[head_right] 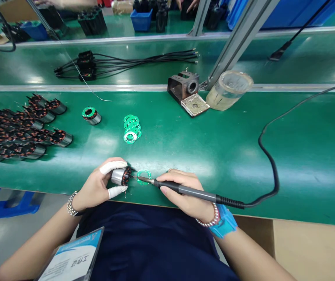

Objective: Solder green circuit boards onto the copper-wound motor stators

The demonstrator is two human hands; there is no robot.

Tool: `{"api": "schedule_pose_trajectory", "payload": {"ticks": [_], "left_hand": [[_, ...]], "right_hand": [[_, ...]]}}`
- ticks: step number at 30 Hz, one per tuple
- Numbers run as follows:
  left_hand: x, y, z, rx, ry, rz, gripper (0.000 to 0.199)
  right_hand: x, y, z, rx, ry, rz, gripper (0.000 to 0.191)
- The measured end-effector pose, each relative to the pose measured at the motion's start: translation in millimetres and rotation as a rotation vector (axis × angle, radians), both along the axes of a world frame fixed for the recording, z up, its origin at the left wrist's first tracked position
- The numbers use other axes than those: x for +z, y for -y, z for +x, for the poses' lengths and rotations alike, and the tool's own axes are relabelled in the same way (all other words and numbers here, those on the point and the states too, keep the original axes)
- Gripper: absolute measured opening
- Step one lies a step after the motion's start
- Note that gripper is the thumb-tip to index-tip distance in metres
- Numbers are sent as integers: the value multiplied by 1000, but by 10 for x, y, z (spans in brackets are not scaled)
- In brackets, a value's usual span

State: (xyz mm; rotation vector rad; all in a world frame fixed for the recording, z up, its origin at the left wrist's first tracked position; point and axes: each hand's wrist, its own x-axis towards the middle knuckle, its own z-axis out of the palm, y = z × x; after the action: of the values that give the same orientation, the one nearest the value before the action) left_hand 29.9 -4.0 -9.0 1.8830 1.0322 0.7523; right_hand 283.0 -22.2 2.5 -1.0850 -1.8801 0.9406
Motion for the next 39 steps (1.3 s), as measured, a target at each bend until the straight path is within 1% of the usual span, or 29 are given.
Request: {"api": "schedule_pose_trajectory", "payload": {"ticks": [4, 12, 19, 26, 29, 31, 32, 34, 37, 39], "left_hand": [[1, -3, 0, -10, -3, 3, 45], [-10, 3, 1, 1, -8, -6, 45], [-25, 3, -4, 9, -5, 11, 45], [-22, 0, -5, 5, -17, -1, 45], [-22, 5, -4, 6, -16, 1, 45], [-34, 13, -10, 9, -27, -3, 45], [-44, 18, -13, 13, -36, -7, 44], [-70, 26, -19, 24, -50, -15, 44], [-100, 31, -15, 36, -38, -4, 44], [-101, 31, -6, 34, -26, 3, 45]], "right_hand": [[-7, 2, 2, 14, -6, 3, 11], [-53, 2, 1, 46, -16, 83, 12], [-34, 11, 13, -3, -19, 101, 12], [-47, 13, 5, 28, -33, 93, 12], [-32, 28, 20, 4, -41, 105, 12], [2, 8, 75, -70, -17, 115, 12], [23, -24, 124, -136, 13, 131, 12], [70, -155, 274, -318, 95, 203, 13], [132, -518, 624, -645, 184, 402, 16], [151, -823, 898, -795, 244, 531, 19]]}}
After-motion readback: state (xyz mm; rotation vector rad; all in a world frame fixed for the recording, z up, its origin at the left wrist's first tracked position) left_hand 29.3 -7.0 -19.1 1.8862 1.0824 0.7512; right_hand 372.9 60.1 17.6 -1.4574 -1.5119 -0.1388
